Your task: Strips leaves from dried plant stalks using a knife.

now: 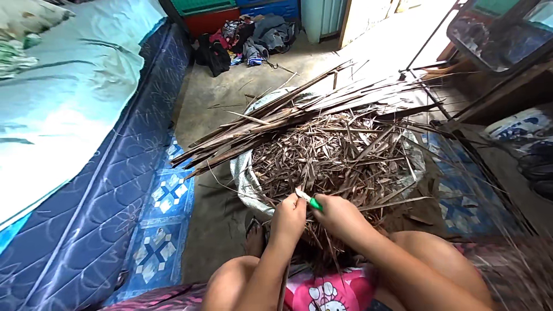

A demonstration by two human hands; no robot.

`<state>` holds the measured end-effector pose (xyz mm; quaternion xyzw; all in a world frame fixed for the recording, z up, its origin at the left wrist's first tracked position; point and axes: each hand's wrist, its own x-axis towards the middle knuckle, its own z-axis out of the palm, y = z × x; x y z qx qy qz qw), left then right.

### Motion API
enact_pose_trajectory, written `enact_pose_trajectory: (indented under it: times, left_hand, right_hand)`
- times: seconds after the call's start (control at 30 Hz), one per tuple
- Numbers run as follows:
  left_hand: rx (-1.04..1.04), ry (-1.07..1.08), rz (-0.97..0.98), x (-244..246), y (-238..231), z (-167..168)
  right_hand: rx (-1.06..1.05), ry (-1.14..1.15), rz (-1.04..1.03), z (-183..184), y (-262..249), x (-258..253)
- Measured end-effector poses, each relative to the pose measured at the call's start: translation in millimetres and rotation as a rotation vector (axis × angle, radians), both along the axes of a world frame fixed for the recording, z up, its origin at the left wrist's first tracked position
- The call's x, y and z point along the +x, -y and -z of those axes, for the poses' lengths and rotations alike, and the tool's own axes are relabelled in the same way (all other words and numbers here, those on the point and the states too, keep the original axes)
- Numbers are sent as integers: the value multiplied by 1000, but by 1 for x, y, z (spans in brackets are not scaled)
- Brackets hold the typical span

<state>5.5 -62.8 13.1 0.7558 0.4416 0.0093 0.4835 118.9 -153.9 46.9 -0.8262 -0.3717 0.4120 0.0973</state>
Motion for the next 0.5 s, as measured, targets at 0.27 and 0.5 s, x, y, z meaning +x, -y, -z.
enact_pose_trajectory:
  times: [0.27, 0.5]
  left_hand:
    - [67, -106, 156, 3, 17, -16]
    - [197, -65, 71, -3, 11, -10]
  right_hand:
    - [-64, 190, 130, 16, -16, 23]
    - [9, -38, 31, 5, -4, 4]
